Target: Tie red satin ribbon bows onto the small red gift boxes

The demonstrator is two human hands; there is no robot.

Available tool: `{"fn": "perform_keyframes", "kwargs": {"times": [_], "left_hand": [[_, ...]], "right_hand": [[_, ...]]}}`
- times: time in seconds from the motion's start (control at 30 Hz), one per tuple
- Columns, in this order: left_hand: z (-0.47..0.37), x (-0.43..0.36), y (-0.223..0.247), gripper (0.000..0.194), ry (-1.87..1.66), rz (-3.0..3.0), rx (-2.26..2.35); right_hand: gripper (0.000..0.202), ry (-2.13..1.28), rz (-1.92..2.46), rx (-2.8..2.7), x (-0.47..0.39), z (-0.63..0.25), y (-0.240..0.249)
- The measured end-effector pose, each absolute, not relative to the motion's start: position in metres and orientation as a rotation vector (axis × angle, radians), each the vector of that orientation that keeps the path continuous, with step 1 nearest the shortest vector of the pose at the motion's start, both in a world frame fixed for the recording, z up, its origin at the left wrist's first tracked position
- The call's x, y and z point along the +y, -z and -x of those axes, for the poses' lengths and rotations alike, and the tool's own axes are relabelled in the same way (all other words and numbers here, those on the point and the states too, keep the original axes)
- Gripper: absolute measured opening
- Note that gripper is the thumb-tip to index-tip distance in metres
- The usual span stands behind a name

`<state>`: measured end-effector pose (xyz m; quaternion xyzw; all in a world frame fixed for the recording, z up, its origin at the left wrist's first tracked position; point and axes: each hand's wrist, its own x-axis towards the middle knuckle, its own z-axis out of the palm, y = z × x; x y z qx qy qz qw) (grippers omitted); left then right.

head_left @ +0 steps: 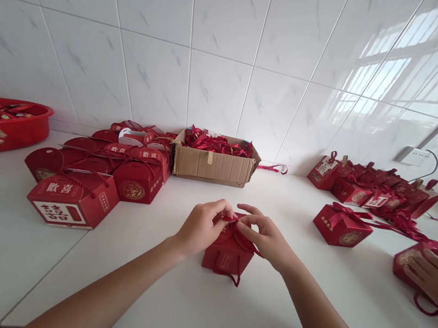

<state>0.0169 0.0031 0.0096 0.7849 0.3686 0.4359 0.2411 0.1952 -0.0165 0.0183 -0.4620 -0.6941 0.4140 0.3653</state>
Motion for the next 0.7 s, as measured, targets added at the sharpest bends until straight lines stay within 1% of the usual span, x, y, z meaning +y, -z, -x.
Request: {"fn": "perform_keyframes", "kwargs": {"times": [0.07,0.13,0.17,0.27,0.4,0.5,0.6,0.63,0.7], "left_hand": [[-0.018,0.005,-0.008,0.01,-1.189,-2.118,0.978],[-0.02,0.007,-0.008,0.005,-1.201,-2.081,0.974],[-0.02,0.008,-0.009,0.001,-1.219,-2.057,0.985],[-0.016,0.008,-0.014,0.01,-1.267,-1.998,1.02],[-0.007,0.0,-0.019,0.011,-1.073,-2.075,0.93],[-0.004,-0.002,-0.018,0.012,-1.029,-2.084,0.978],[-0.002,-0.001,-0.015,0.009,-1.003,-2.028,1.01],[-0.001,0.0,-0.016,0.008,-0.983,-2.015,0.999],[0.001,0.0,-0.017,0.007,-0.947,-2.004,0.959]], "right_hand": [[0.031,-1.24,1.087,-1.765,-0.016,-0.196,-0.018],[0.034,-1.285,1.028,-1.702,-0.016,-0.194,-0.015],[0.035,-1.283,1.018,-1.655,-0.016,-0.191,-0.012],[0.035,-1.228,1.041,-1.534,-0.018,-0.183,-0.005],[0.033,-1.183,1.11,-1.487,-0.023,-0.177,-0.005],[0.038,-1.163,1.142,-1.518,-0.03,-0.178,-0.011],[0.042,-1.052,1.159,-1.641,-0.035,-0.183,-0.017],[0.038,-0.981,1.187,-1.688,-0.036,-0.185,-0.018],[0.025,-0.81,1.254,-1.782,-0.038,-0.189,-0.018]]}}
